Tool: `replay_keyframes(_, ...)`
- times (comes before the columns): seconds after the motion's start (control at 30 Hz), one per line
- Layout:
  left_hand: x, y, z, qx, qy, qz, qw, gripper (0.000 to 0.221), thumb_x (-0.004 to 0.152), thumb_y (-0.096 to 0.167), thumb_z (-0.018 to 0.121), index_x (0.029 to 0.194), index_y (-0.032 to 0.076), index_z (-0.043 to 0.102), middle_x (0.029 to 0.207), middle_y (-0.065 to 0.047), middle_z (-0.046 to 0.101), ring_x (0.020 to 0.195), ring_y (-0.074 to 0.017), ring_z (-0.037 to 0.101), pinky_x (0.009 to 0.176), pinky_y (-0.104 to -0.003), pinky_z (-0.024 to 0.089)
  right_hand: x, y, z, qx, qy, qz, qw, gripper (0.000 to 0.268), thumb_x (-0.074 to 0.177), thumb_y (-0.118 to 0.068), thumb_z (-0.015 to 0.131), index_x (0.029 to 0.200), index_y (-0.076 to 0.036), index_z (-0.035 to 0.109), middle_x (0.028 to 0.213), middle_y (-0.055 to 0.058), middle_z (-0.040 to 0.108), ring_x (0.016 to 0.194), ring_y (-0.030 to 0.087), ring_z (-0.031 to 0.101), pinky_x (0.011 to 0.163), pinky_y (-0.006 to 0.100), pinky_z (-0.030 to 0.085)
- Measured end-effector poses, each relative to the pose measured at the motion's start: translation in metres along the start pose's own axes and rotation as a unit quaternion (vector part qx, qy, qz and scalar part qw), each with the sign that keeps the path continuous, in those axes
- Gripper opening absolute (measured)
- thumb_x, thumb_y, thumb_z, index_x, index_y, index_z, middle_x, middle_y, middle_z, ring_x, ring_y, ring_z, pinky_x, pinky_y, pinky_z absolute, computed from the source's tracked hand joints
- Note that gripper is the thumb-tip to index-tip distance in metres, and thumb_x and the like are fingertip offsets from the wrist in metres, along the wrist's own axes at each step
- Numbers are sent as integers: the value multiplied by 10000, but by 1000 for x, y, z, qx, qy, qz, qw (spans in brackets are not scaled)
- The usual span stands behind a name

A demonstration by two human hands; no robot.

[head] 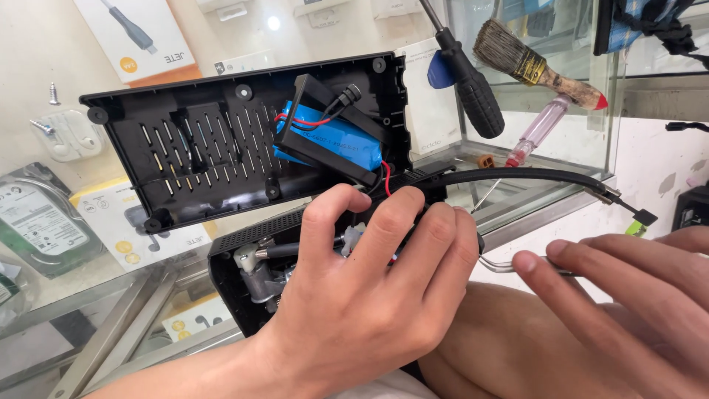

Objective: Repairing an electronic device by manipulating internal wires and a circuit board using tweezers and a screwdriver

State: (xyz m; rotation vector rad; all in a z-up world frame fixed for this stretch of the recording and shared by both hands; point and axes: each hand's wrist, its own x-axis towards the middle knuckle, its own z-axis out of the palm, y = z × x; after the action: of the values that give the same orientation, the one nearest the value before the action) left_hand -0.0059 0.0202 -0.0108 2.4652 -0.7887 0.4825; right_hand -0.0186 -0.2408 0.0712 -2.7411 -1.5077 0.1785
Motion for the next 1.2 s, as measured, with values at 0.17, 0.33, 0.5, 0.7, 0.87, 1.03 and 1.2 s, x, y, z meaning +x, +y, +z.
replay_keyframes(0.17, -2, -1, 2, 5, 5, -3, 1000, 232, 1084, 78, 502, 995, 171, 695, 951, 43, 603, 973, -144, 615, 843, -348, 449, 10, -21, 23, -55, 55, 34, 996, 405, 913, 296, 576, 1206, 87, 762, 1111, 217, 733, 887, 308, 712, 691, 407, 521)
replay_keyframes(0.33, -3, -1, 2, 2, -1, -4, 1000, 242, 1084, 75, 495, 998, 167, 702, 953, 40, 598, 984, -145, 615, 854, -345, 441, 18, -6, 13, -69, 48, -35, 996, 316, 907, 292, 629, 1156, 149, 761, 1021, 267, 714, 807, 260, 668, 718, 363, 587)
replay_keyframes(0.5, -4, -1, 5, 4, 7, -7, 1000, 244, 1088, 77, 498, 986, 167, 700, 940, 36, 592, 990, -144, 626, 852, -343, 450, 26, -16, 16, -67, 77, -7, 995, 323, 899, 306, 638, 1089, 142, 840, 1022, 219, 726, 742, 271, 625, 714, 360, 555)
replay_keyframes(0.7, -4, -1, 4, 3, -1, -9, 1000, 242, 1086, 76, 493, 998, 165, 700, 947, 38, 599, 995, -145, 626, 860, -345, 448, 111, -85, 65, -202, 263, 373, 867, 251, 1060, 293, 587, 1085, 148, 791, 1138, 217, 632, 932, 301, 621, 823, 367, 538)
replay_keyframes(0.87, -5, -1, 5, 3, -1, -9, 1000, 239, 1089, 78, 497, 997, 169, 698, 945, 42, 597, 997, -143, 625, 860, -344, 449, 37, -34, 40, -130, 194, 87, 969, 319, 914, 358, 603, 1034, 192, 847, 1007, 221, 735, 826, 276, 623, 723, 369, 543)
replay_keyframes(1.03, -4, -1, 5, 6, -4, -7, 1000, 240, 1091, 78, 493, 996, 170, 693, 941, 44, 589, 1000, -140, 625, 862, -342, 448, 29, 2, 0, -95, 3, -110, 989, 392, 843, 248, 566, 1101, 162, 848, 1096, 172, 763, 772, 257, 659, 610, 332, 549)
replay_keyframes(1.2, -4, -1, 5, 1, 0, -8, 1000, 239, 1088, 72, 495, 994, 167, 693, 943, 40, 595, 989, -144, 627, 858, -342, 439, 16, 21, -1, -126, -15, -276, 953, 348, 877, 169, 661, 1150, 198, 874, 1110, 270, 789, 834, 296, 721, 734, 376, 572)
